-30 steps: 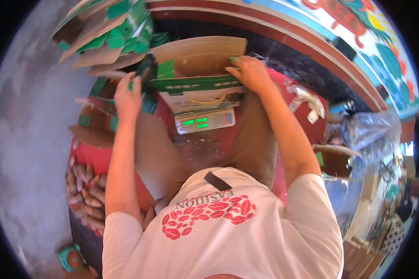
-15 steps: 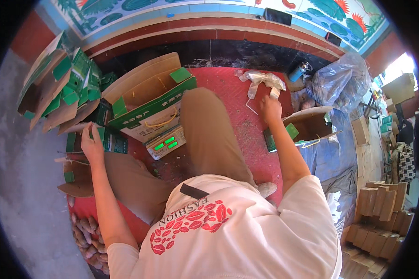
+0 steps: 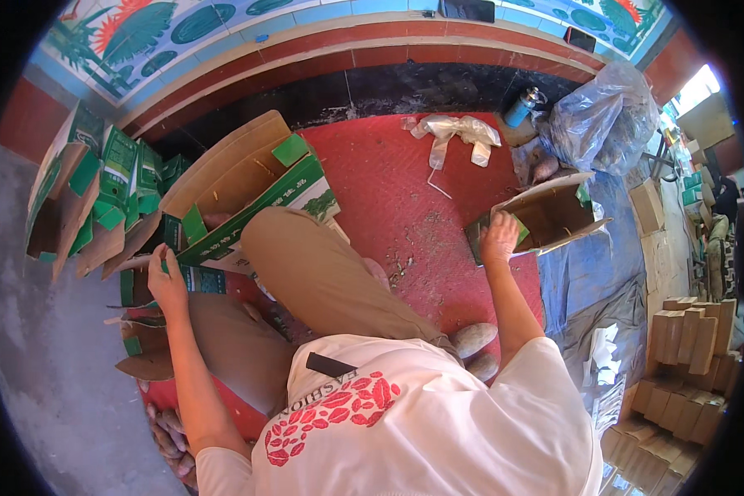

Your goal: Sorting and weighing sweet potatoes into cardboard boxes.

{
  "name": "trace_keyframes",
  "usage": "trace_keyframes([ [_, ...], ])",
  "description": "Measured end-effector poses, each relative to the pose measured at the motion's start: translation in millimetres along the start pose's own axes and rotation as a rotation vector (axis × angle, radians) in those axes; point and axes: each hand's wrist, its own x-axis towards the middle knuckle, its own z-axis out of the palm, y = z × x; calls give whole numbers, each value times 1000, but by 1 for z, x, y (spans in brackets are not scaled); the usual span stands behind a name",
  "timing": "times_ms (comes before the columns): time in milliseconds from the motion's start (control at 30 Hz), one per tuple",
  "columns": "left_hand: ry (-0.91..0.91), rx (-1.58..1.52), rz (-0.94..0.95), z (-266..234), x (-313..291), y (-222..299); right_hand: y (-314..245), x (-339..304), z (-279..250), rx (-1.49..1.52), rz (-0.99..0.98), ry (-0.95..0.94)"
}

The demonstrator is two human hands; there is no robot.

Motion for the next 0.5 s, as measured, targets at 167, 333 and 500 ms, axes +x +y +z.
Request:
trace_keyframes([
  [167, 15, -23, 31, 5, 0, 6, 11, -1, -3, -117, 237, -405],
  [333, -25, -2, 31, 9, 2, 7, 35, -7, 11, 5, 250, -622],
  [500, -56, 9, 61, 9, 3, 3, 66, -20, -7, 24, 309, -606],
])
